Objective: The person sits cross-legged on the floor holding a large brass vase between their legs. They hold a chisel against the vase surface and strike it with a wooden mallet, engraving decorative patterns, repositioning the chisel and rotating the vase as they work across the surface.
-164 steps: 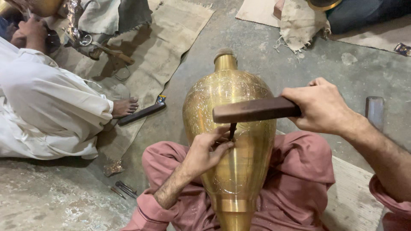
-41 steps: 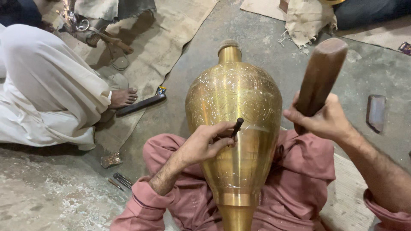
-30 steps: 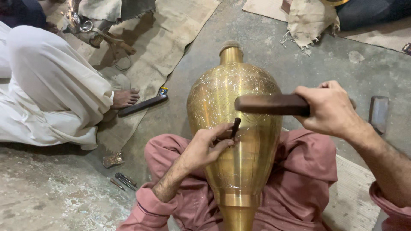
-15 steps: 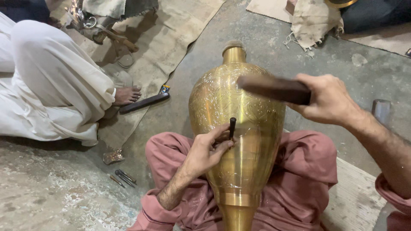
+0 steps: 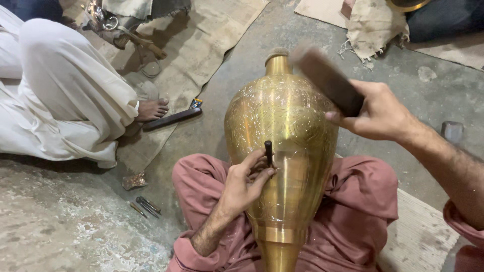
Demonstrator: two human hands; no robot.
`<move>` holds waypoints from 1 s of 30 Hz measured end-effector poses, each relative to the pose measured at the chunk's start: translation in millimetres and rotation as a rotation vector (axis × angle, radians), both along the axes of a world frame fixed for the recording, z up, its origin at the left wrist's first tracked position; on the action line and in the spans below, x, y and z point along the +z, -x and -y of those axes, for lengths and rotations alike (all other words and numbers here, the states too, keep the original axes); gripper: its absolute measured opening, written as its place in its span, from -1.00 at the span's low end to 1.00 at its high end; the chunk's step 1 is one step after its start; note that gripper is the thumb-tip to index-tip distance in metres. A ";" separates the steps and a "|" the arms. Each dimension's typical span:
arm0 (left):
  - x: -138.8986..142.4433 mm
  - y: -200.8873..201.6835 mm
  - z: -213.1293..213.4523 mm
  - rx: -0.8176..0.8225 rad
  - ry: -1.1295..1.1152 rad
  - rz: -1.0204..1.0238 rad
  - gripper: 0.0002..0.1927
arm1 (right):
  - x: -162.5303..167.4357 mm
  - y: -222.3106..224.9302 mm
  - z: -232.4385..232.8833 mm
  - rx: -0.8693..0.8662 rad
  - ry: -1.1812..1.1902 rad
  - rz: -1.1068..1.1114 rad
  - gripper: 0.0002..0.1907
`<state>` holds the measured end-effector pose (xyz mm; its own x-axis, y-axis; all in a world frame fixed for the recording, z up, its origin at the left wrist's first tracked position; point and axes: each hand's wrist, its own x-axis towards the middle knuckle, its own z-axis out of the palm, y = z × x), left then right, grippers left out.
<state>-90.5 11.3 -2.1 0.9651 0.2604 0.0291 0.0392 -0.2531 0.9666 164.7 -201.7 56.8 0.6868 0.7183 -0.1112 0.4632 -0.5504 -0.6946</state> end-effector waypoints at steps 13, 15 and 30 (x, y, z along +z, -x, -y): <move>-6.9 7.8 9.1 0.078 0.039 -0.002 -0.52 | 28.7 1.7 -19.3 0.253 0.453 0.271 -0.78; -6.9 8.1 10.4 0.076 0.098 0.035 -0.54 | 28.3 2.2 -21.4 0.244 0.242 0.100 -0.59; 14.2 -10.2 -20.6 -0.373 -0.216 0.071 -0.54 | -16.9 25.0 15.8 0.235 0.546 0.410 -0.62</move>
<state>-80.4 31.9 12.1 0.9855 -0.1249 0.1148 -0.1583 -0.4337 0.8870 139.7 -217.5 39.8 0.5844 0.7678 -0.2627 0.7764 -0.6232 -0.0939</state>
